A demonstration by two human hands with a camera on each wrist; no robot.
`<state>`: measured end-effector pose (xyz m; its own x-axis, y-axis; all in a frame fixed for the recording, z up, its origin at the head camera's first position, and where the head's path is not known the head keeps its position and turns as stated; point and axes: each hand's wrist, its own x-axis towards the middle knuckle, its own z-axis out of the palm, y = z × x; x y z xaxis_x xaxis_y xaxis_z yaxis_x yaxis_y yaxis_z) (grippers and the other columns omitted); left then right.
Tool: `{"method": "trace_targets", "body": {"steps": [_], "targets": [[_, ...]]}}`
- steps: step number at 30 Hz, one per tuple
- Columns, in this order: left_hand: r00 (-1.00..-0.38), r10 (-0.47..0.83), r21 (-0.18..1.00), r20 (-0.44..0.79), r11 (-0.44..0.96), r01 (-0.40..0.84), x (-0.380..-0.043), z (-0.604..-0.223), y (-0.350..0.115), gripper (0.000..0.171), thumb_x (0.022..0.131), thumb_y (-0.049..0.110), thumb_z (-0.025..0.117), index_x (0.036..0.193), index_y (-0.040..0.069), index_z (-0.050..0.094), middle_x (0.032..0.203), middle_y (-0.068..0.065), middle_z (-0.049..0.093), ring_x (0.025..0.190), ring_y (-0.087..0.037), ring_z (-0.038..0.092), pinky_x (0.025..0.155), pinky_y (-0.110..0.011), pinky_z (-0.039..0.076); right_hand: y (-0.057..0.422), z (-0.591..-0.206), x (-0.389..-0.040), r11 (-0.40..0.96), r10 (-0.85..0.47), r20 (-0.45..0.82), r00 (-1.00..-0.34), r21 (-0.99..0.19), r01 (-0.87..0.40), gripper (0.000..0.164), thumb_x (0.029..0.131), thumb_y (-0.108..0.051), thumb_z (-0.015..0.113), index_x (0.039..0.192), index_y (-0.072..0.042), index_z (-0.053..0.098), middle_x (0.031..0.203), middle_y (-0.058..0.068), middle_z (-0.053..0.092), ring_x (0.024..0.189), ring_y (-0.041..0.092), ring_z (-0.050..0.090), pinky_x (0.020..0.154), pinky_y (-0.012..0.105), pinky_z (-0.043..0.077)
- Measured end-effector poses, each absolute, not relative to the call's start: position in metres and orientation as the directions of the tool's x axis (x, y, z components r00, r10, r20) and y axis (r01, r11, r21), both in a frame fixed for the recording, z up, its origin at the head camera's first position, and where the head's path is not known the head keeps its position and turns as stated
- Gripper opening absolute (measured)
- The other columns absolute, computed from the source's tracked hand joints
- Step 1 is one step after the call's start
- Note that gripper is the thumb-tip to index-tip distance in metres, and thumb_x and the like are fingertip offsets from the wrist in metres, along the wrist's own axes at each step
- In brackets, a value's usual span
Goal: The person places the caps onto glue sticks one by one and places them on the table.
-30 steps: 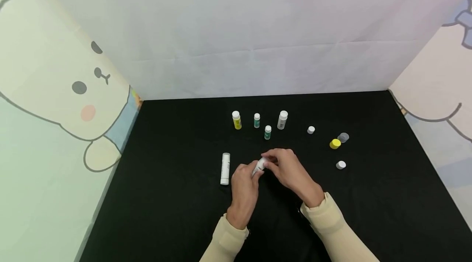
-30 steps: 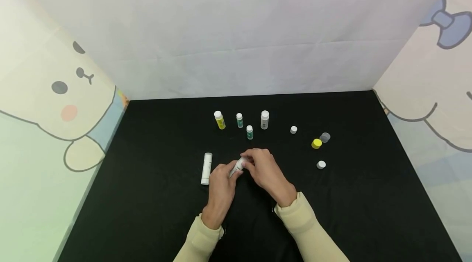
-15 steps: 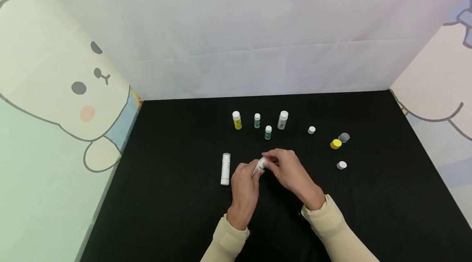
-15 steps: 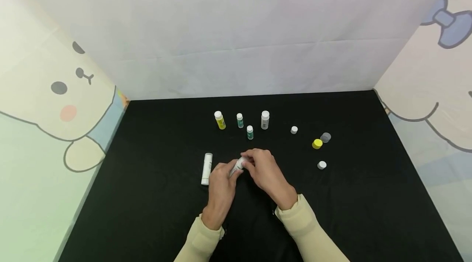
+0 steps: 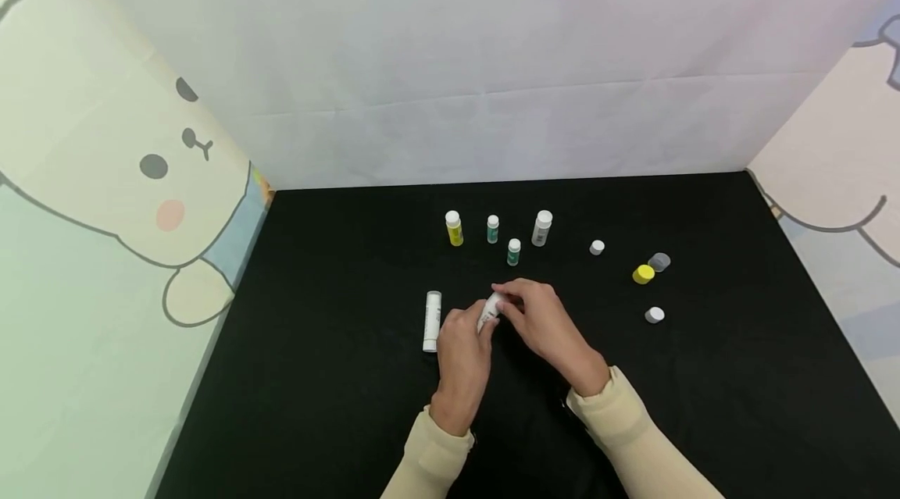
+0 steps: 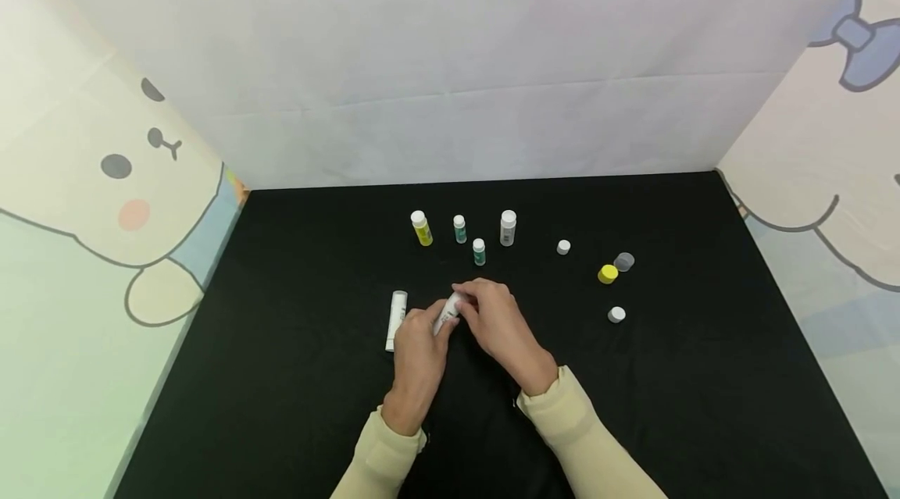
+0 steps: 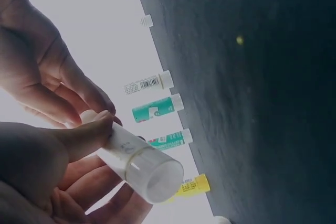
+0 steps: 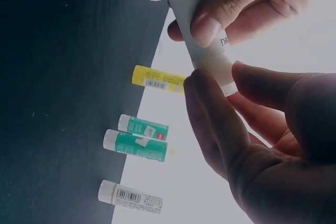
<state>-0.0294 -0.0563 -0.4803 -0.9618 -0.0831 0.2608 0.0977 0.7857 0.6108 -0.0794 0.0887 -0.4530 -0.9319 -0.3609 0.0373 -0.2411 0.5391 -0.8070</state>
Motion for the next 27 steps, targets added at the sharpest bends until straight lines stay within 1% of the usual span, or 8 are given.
{"method": "trace_targets", "body": {"steps": [4, 8, 12, 15, 21, 27], "targets": [[-0.963, -0.104, 0.606, 0.247, 0.792, 0.07, -0.031, -0.48, -0.058, 0.024, 0.09, 0.008, 0.085, 0.113, 0.004, 0.078, 0.096, -0.011, 0.077, 0.084, -0.024, 0.069, 0.072, -0.039, 0.059, 0.083, -0.456, -0.081, 0.523, -0.366, 0.036, -0.93, -0.819, -0.238, 0.032, 0.098, 0.001, 0.073, 0.13, 0.005, 0.071, 0.121, 0.017, 0.073, 0.103, 0.026, 0.074, 0.088, 0.041, 0.062], [-0.964, -0.12, 0.59, 0.236, 0.806, 0.044, -0.033, -0.479, -0.059, 0.016, 0.09, 0.007, 0.085, 0.104, 0.007, 0.078, 0.091, -0.01, 0.077, 0.081, -0.025, 0.07, 0.068, -0.04, 0.058, 0.077, -0.459, -0.081, 0.5, -0.376, 0.028, -0.926, -0.835, -0.228, 0.039, 0.095, 0.002, 0.076, 0.133, 0.006, 0.069, 0.122, 0.018, 0.071, 0.103, 0.025, 0.073, 0.089, 0.038, 0.062], [-0.964, -0.132, 0.583, 0.231, 0.812, 0.028, -0.034, -0.478, -0.061, 0.011, 0.09, 0.007, 0.084, 0.097, 0.007, 0.076, 0.089, -0.01, 0.078, 0.078, -0.027, 0.07, 0.065, -0.041, 0.057, 0.071, -0.461, -0.083, 0.493, -0.372, 0.032, -0.928, -0.84, -0.226, 0.04, 0.095, 0.001, 0.077, 0.133, 0.006, 0.069, 0.122, 0.017, 0.071, 0.102, 0.024, 0.073, 0.088, 0.038, 0.063], [-0.967, -0.133, 0.587, 0.218, 0.809, 0.021, -0.035, -0.477, -0.063, 0.009, 0.092, 0.008, 0.083, 0.096, 0.007, 0.075, 0.091, -0.01, 0.078, 0.079, -0.028, 0.07, 0.066, -0.042, 0.057, 0.067, -0.463, -0.085, 0.494, -0.369, 0.033, -0.929, -0.84, -0.226, 0.039, 0.094, 0.001, 0.078, 0.132, 0.006, 0.069, 0.121, 0.017, 0.071, 0.1, 0.024, 0.073, 0.088, 0.038, 0.063], [-0.971, -0.134, 0.551, 0.199, 0.834, -0.002, -0.035, -0.476, -0.065, 0.01, 0.093, 0.007, 0.081, 0.101, 0.004, 0.075, 0.093, -0.011, 0.077, 0.084, -0.03, 0.072, 0.071, -0.046, 0.059, 0.058, -0.465, -0.09, 0.511, -0.38, 0.012, -0.925, -0.83, -0.221, 0.038, 0.094, 0.001, 0.078, 0.131, 0.005, 0.07, 0.121, 0.018, 0.071, 0.101, 0.025, 0.074, 0.087, 0.038, 0.063], [-0.974, -0.127, 0.519, 0.188, 0.855, -0.011, -0.035, -0.477, -0.068, 0.023, 0.095, 0.003, 0.077, 0.116, -0.006, 0.072, 0.098, -0.016, 0.076, 0.087, -0.033, 0.072, 0.077, -0.046, 0.06, 0.051, -0.465, -0.096, 0.522, -0.4, -0.016, -0.916, -0.825, -0.214, 0.036, 0.096, 0.0, 0.076, 0.132, 0.004, 0.07, 0.117, 0.015, 0.071, 0.1, 0.023, 0.073, 0.087, 0.038, 0.062]]}}
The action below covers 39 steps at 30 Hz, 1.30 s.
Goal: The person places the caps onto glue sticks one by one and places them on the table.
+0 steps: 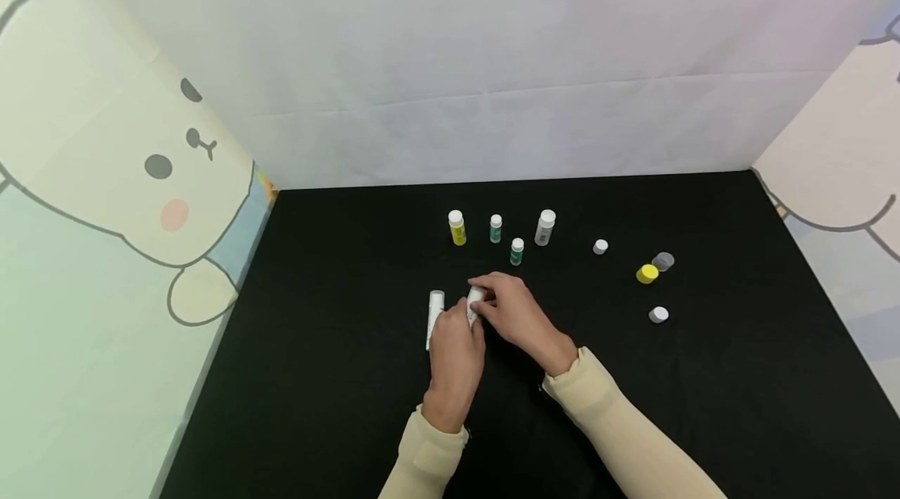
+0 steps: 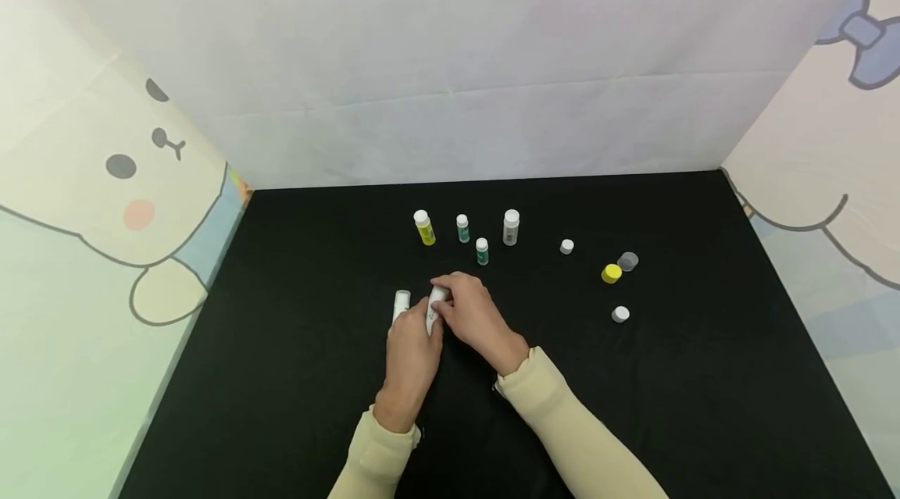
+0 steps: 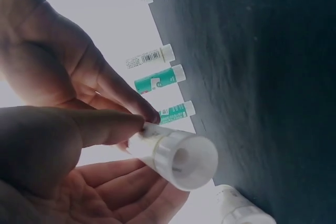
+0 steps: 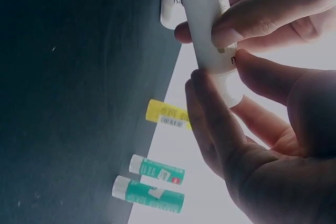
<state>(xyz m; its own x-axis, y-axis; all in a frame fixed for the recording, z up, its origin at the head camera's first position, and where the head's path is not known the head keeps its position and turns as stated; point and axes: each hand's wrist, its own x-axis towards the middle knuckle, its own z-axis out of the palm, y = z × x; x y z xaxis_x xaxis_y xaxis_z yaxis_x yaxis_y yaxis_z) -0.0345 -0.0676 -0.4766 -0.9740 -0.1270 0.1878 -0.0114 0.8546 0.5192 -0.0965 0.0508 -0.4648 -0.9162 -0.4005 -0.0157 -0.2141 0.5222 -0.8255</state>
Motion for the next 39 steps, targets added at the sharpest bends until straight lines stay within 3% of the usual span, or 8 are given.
{"method": "trace_targets", "body": {"steps": [9, 20, 27, 39], "targets": [[-0.978, -0.11, 0.454, 0.175, 0.891, -0.019, -0.031, -0.479, -0.068, 0.036, 0.092, -0.008, 0.072, 0.126, -0.017, 0.064, 0.097, -0.021, 0.072, 0.09, -0.034, 0.072, 0.08, -0.043, 0.061, 0.041, -0.469, -0.104, 0.538, -0.447, -0.077, -0.891, -0.819, -0.2, 0.035, 0.097, 0.004, 0.072, 0.132, 0.004, 0.07, 0.119, 0.014, 0.069, 0.095, 0.02, 0.069, 0.086, 0.039, 0.06], [-0.98, -0.136, 0.378, 0.147, 0.923, -0.071, -0.028, -0.48, -0.066, 0.04, 0.092, -0.008, 0.074, 0.13, -0.017, 0.063, 0.103, -0.023, 0.072, 0.088, -0.035, 0.072, 0.077, -0.042, 0.062, 0.032, -0.475, -0.106, 0.563, -0.459, -0.128, -0.879, -0.807, -0.176, 0.034, 0.099, 0.004, 0.069, 0.133, 0.001, 0.07, 0.125, 0.015, 0.069, 0.096, 0.02, 0.067, 0.086, 0.039, 0.06], [-0.981, -0.132, 0.36, 0.141, 0.93, -0.073, -0.026, -0.481, -0.066, 0.044, 0.088, -0.01, 0.077, 0.129, -0.016, 0.062, 0.101, -0.022, 0.072, 0.084, -0.034, 0.072, 0.074, -0.041, 0.062, 0.027, -0.479, -0.107, 0.576, -0.456, -0.132, -0.88, -0.797, -0.179, 0.031, 0.099, 0.004, 0.069, 0.13, 0.002, 0.07, 0.119, 0.016, 0.07, 0.093, 0.022, 0.065, 0.085, 0.041, 0.058], [-0.975, -0.131, 0.316, 0.181, 0.946, -0.069, -0.026, -0.484, -0.064, 0.032, 0.086, -0.016, 0.075, 0.117, -0.012, 0.066, 0.098, -0.018, 0.071, 0.083, -0.03, 0.07, 0.075, -0.036, 0.061, 0.021, -0.485, -0.107, 0.592, -0.463, -0.153, -0.873, -0.786, -0.177, 0.034, 0.1, 0.005, 0.066, 0.133, 0.004, 0.068, 0.131, 0.021, 0.067, 0.115, 0.03, 0.067, 0.099, 0.048, 0.057]]}}
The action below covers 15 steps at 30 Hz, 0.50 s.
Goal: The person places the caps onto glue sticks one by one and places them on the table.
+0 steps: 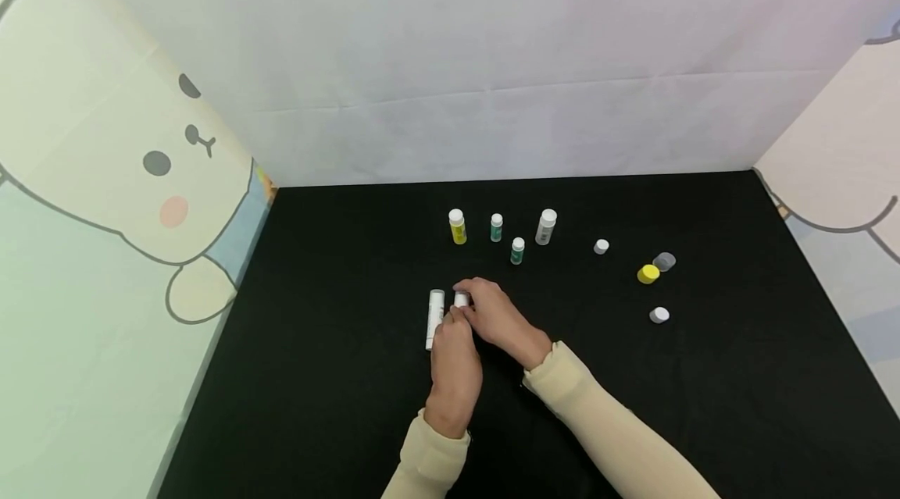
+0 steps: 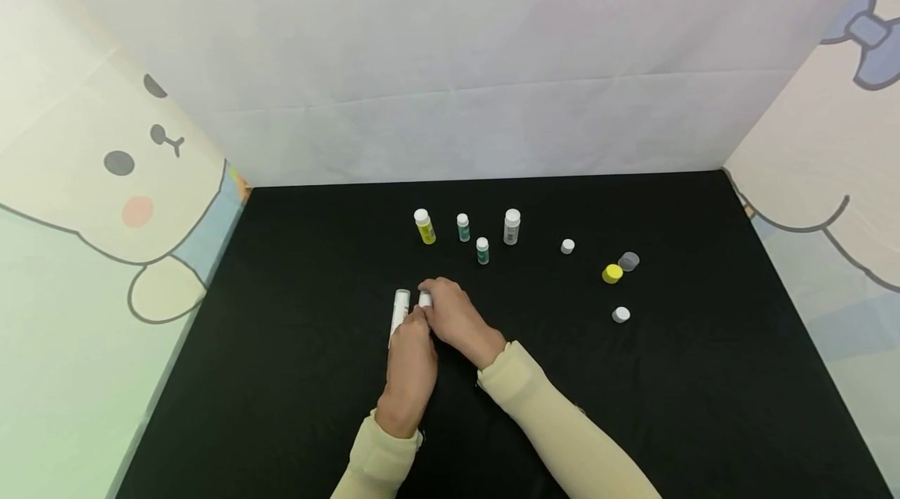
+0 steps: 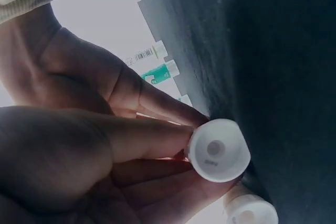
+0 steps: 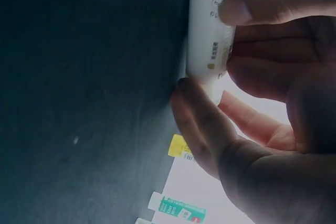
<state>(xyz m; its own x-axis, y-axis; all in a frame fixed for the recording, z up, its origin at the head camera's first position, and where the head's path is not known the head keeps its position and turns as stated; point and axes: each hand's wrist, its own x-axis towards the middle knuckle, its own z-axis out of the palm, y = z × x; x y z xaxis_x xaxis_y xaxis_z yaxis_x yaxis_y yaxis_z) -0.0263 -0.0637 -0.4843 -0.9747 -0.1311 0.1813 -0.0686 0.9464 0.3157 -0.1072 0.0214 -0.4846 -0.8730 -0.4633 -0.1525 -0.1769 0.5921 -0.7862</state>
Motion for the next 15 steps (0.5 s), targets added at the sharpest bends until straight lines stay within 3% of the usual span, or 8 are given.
{"method": "trace_targets", "body": {"steps": [6, 15], "targets": [[-0.965, -0.134, 0.273, 0.225, 0.959, -0.07, -0.0264, -0.4873, -0.0627, 0.021, 0.086, -0.015, 0.073, 0.105, -0.006, 0.068, 0.088, -0.015, 0.068, 0.078, -0.028, 0.069, 0.071, -0.035, 0.06, 0.0193, -0.4866, -0.1051, 0.59, -0.474, -0.121, -0.872, -0.779, -0.213, 0.035, 0.099, 0.007, 0.064, 0.134, 0.007, 0.067, 0.128, 0.022, 0.067, 0.118, 0.032, 0.067, 0.099, 0.048, 0.057], [-0.967, -0.142, 0.287, 0.211, 0.955, -0.078, -0.027, -0.486, -0.0619, 0.024, 0.086, -0.017, 0.073, 0.108, -0.008, 0.069, 0.093, -0.016, 0.071, 0.083, -0.028, 0.07, 0.075, -0.036, 0.061, 0.0194, -0.4877, -0.1036, 0.59, -0.481, -0.088, -0.872, -0.768, -0.248, 0.037, 0.099, 0.008, 0.063, 0.136, 0.008, 0.065, 0.126, 0.022, 0.067, 0.117, 0.034, 0.067, 0.098, 0.049, 0.057]]}}
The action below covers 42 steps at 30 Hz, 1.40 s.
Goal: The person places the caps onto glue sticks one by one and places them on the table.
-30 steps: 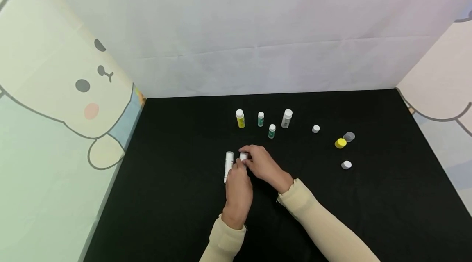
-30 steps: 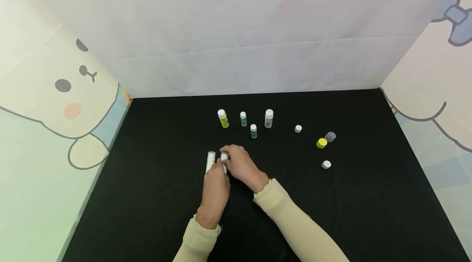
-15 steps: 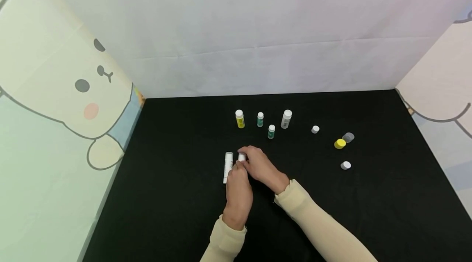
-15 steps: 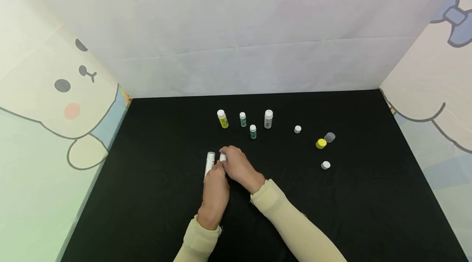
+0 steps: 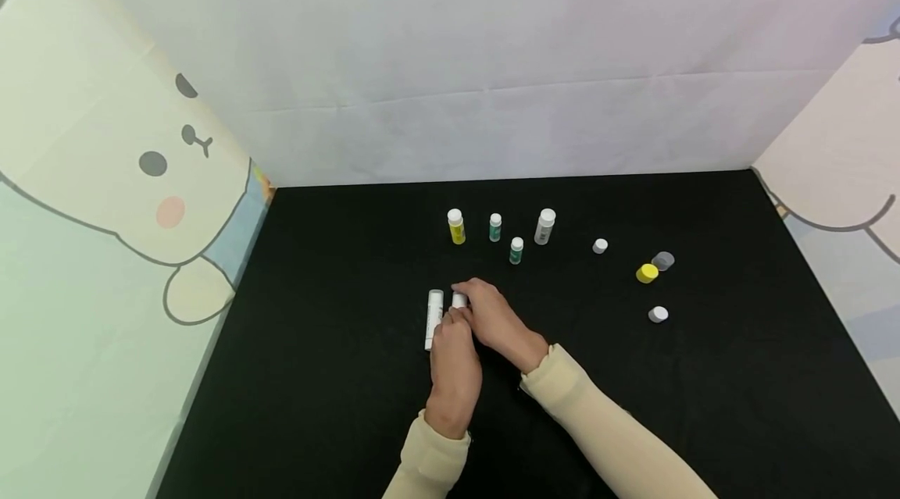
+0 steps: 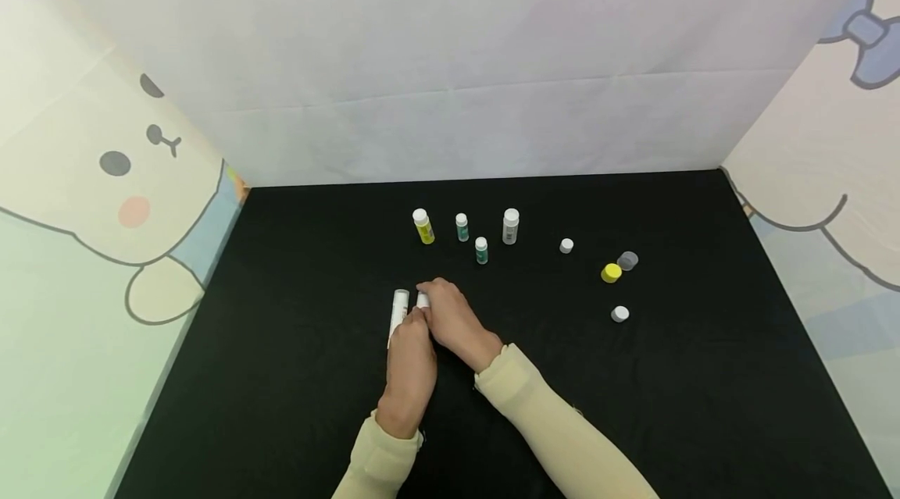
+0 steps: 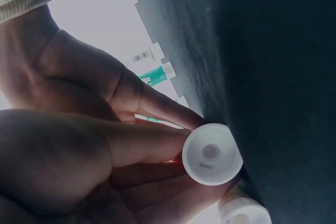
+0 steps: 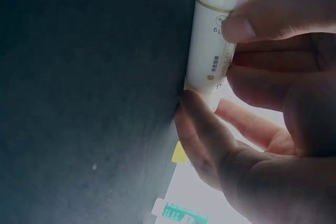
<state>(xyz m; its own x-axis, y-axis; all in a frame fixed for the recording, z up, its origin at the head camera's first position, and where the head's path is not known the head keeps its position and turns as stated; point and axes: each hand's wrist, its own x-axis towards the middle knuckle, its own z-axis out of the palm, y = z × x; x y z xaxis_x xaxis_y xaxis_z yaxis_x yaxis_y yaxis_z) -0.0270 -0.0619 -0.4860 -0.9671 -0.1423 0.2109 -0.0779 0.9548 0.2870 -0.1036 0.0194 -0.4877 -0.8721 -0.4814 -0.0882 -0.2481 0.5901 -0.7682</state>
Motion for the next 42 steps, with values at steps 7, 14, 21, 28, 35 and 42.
{"method": "trace_targets", "body": {"steps": [7, 14, 21, 28, 35, 42], "targets": [[-0.967, -0.142, 0.237, 0.212, 0.967, -0.09, -0.027, -0.488, -0.062, 0.024, 0.087, -0.014, 0.074, 0.108, -0.005, 0.069, 0.093, -0.014, 0.07, 0.08, -0.027, 0.069, 0.073, -0.034, 0.06, 0.021, -0.489, -0.101, 0.58, -0.474, -0.093, -0.875, -0.781, -0.232, 0.041, 0.101, 0.005, 0.063, 0.142, 0.004, 0.062, 0.137, 0.022, 0.065, 0.128, 0.034, 0.063, 0.107, 0.051, 0.052], [-0.965, -0.14, 0.257, 0.22, 0.963, -0.081, -0.027, -0.487, -0.063, 0.024, 0.089, -0.012, 0.074, 0.113, -0.006, 0.069, 0.095, -0.014, 0.071, 0.081, -0.028, 0.07, 0.074, -0.035, 0.061, 0.026, -0.489, -0.098, 0.548, -0.475, -0.067, -0.878, -0.803, -0.235, 0.043, 0.102, 0.003, 0.063, 0.145, 0.004, 0.06, 0.144, 0.022, 0.062, 0.133, 0.035, 0.06, 0.11, 0.052, 0.049], [-0.97, -0.14, 0.233, 0.2, 0.968, -0.091, -0.028, -0.478, -0.062, 0.039, 0.09, -0.007, 0.077, 0.127, -0.012, 0.067, 0.111, -0.017, 0.075, 0.088, -0.029, 0.071, 0.079, -0.034, 0.061, 0.037, -0.484, -0.094, 0.56, -0.448, -0.036, -0.893, -0.79, -0.249, 0.043, 0.101, 0.003, 0.066, 0.144, 0.003, 0.061, 0.142, 0.021, 0.063, 0.126, 0.032, 0.064, 0.103, 0.05, 0.055], [-0.977, -0.159, 0.381, 0.142, 0.92, -0.094, -0.03, -0.47, -0.062, 0.046, 0.094, 0.003, 0.079, 0.135, -0.014, 0.062, 0.128, -0.024, 0.071, 0.108, -0.034, 0.072, 0.092, -0.04, 0.06, 0.053, -0.48, -0.086, 0.573, -0.421, 0.004, -0.907, -0.775, -0.269, 0.042, 0.099, 0.003, 0.069, 0.141, 0.002, 0.063, 0.139, 0.019, 0.065, 0.119, 0.032, 0.068, 0.097, 0.048, 0.058], [-0.982, -0.133, 0.515, 0.137, 0.856, -0.044, -0.032, -0.468, -0.059, 0.047, 0.098, 0.007, 0.077, 0.137, -0.012, 0.061, 0.134, -0.025, 0.067, 0.121, -0.035, 0.068, 0.1, -0.045, 0.058, 0.07, -0.478, -0.084, 0.591, -0.392, -0.002, -0.92, -0.766, -0.251, 0.04, 0.101, 0.0, 0.068, 0.141, 0.001, 0.064, 0.14, 0.019, 0.065, 0.127, 0.034, 0.064, 0.106, 0.052, 0.053], [-0.963, -0.106, 0.581, 0.247, 0.812, 0.059, -0.034, -0.473, -0.055, 0.047, 0.098, 0.011, 0.078, 0.135, -0.013, 0.062, 0.132, -0.025, 0.069, 0.121, -0.036, 0.069, 0.1, -0.047, 0.057, 0.088, -0.478, -0.083, 0.587, -0.355, -0.003, -0.935, -0.779, -0.221, 0.039, 0.101, 0.002, 0.067, 0.14, 0.001, 0.064, 0.141, 0.021, 0.063, 0.124, 0.036, 0.066, 0.102, 0.052, 0.055]]}}
